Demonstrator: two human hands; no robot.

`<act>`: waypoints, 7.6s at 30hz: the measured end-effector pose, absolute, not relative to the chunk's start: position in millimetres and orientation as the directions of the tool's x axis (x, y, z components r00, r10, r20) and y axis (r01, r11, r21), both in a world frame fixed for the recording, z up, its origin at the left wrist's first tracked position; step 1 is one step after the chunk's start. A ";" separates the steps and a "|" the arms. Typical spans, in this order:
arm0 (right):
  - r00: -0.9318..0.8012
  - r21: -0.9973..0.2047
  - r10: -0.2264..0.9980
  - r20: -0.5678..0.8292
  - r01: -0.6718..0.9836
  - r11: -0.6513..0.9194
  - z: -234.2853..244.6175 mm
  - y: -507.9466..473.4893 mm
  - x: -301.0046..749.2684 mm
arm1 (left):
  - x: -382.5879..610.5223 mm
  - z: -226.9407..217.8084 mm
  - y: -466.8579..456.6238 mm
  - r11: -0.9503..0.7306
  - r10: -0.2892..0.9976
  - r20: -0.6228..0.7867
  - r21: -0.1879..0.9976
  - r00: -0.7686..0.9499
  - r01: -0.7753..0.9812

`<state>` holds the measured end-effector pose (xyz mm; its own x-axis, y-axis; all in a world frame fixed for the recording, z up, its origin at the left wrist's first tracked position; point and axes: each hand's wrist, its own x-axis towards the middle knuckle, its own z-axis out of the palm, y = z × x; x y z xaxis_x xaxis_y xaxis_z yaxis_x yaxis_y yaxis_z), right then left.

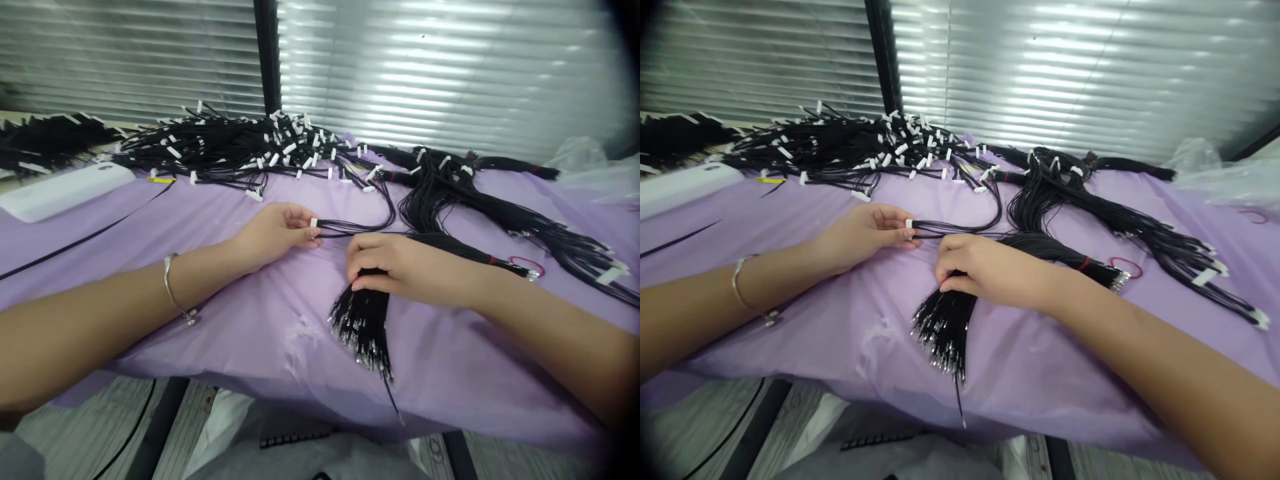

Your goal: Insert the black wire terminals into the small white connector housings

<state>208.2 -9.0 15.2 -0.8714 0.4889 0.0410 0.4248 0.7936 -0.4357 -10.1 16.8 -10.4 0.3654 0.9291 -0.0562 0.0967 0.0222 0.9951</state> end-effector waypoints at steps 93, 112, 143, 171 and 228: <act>-0.387 -0.583 0.900 0.203 0.690 0.428 14.6 -23.8 187.5 | 2.1 -3.7 -11.7 0.395 0.812 -0.302 0.915 0.500 -0.089; -0.394 -0.570 0.893 0.217 0.691 0.444 16.0 -26.4 188.2 | 3.3 -1.1 -12.2 0.385 0.817 -0.306 0.920 0.488 -0.068; -0.375 -0.594 0.899 0.228 0.678 0.433 5.1 -26.4 183.8 | 2.1 -3.7 -10.9 0.409 0.804 -0.313 0.908 0.505 -0.089; -0.640 0.081 0.581 0.503 0.705 0.705 10.2 -38.1 185.2 | -0.3 -3.5 -11.1 0.446 0.785 -0.292 0.879 0.546 -0.171; -0.429 -0.574 0.883 0.191 0.681 0.455 14.8 -27.4 188.1 | -1.0 3.2 -11.9 0.396 0.806 -0.309 0.915 0.506 -0.073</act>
